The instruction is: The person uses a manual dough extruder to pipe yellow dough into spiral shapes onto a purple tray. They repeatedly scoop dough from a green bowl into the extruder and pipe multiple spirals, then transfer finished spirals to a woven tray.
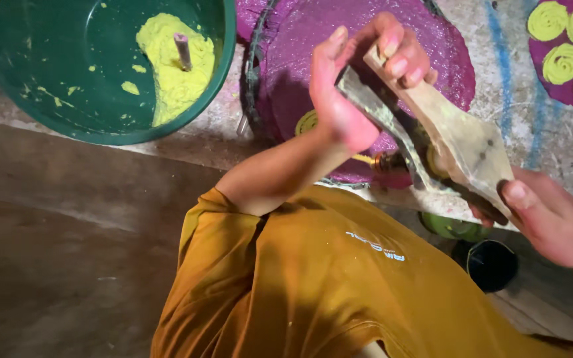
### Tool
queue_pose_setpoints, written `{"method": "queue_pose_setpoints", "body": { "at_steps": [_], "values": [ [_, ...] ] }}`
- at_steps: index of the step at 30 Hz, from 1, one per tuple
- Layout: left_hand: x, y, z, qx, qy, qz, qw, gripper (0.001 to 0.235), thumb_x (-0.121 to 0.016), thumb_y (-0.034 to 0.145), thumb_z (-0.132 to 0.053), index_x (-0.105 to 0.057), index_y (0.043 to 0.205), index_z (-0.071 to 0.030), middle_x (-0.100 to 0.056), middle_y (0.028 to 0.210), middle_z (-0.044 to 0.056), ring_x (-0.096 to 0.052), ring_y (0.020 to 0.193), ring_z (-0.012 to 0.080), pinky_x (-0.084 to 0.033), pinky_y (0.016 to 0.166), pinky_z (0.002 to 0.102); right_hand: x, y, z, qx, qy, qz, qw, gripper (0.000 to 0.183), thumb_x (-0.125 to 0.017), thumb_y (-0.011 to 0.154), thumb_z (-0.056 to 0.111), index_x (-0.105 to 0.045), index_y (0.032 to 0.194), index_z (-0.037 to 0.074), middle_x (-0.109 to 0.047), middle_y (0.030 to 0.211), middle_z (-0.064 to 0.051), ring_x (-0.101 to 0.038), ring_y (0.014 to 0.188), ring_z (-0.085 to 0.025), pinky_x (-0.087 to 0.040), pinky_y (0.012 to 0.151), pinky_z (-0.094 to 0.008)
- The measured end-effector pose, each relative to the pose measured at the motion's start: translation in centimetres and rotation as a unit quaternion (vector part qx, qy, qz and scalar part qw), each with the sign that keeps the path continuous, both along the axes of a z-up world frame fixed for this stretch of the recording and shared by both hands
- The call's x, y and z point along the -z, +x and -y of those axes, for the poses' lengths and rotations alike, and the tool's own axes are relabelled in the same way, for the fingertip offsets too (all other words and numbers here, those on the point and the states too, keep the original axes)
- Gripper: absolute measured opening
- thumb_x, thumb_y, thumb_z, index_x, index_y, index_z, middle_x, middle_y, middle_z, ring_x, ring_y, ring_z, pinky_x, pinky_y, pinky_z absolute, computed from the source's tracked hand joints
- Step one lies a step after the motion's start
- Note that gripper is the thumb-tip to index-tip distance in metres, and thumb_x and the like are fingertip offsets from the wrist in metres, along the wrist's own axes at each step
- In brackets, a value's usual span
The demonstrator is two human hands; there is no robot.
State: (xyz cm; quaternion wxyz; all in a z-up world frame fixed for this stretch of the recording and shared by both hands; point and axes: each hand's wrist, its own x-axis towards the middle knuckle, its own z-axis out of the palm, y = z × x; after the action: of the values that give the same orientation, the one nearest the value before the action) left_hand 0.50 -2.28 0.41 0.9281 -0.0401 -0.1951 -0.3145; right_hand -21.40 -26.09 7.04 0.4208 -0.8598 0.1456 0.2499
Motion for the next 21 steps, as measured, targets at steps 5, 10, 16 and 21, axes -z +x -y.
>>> {"method": "queue_pose_setpoints", "body": {
  "at_steps": [5, 10, 16, 21],
  "values": [
    [1.2, 1.9, 1.4, -0.012, 0.035, 0.01, 0.999, 0.041, -0.039, 0.102, -0.051, -0.048, 0.095, -0.012, -0.047, 0.085, 0.001, -0.048, 0.083, 0.018, -0.042, 0.089, 0.039, 1.4, 1.9, -0.2, 0.034, 0.041, 0.032, 0.998, 0.064, -0.033, 0.106, 0.054, -0.066, 0.103, 0.0, -0.068, 0.081, -0.01, -0.062, 0.073, -0.018, -0.051, 0.066, -0.035],
    [2.9, 4.5, 1.4, -0.037, 0.026, 0.016, 0.999, 0.041, -0.039, 0.104, -0.049, -0.05, 0.091, -0.011, -0.049, 0.084, 0.002, -0.05, 0.083, 0.0192, -0.044, 0.09, 0.04, 3.2, 5.5, -1.0, -0.001, 0.0, 0.09, 0.996, 0.059, -0.034, 0.107, 0.051, -0.066, 0.105, 0.001, -0.065, 0.077, -0.007, -0.057, 0.068, -0.017, -0.048, 0.062, -0.035],
    [5.4, 8.2, 0.5, -0.062, 0.006, 0.016, 0.998, 0.052, -0.041, 0.1, -0.058, -0.053, 0.083, -0.011, -0.053, 0.079, 0.001, -0.054, 0.082, 0.0197, -0.047, 0.088, 0.042, 4.9, 10.1, -2.6, -0.056, -0.082, 0.165, 0.981, 0.059, -0.038, 0.109, 0.05, -0.062, 0.137, 0.003, -0.062, 0.072, -0.007, -0.059, 0.067, -0.017, -0.048, 0.065, -0.035],
    [6.6, 10.5, -1.0, -0.145, 0.012, 0.052, 0.988, 0.058, -0.043, 0.102, -0.064, -0.053, 0.081, -0.011, -0.053, 0.078, 0.002, -0.054, 0.077, 0.0207, -0.046, 0.089, 0.045, 6.2, 13.2, -4.4, -0.055, -0.055, 0.162, 0.984, 0.055, -0.04, 0.108, 0.049, -0.064, 0.112, -0.001, -0.061, 0.07, -0.008, -0.058, 0.064, -0.016, -0.047, 0.06, -0.036]
  ]
}}
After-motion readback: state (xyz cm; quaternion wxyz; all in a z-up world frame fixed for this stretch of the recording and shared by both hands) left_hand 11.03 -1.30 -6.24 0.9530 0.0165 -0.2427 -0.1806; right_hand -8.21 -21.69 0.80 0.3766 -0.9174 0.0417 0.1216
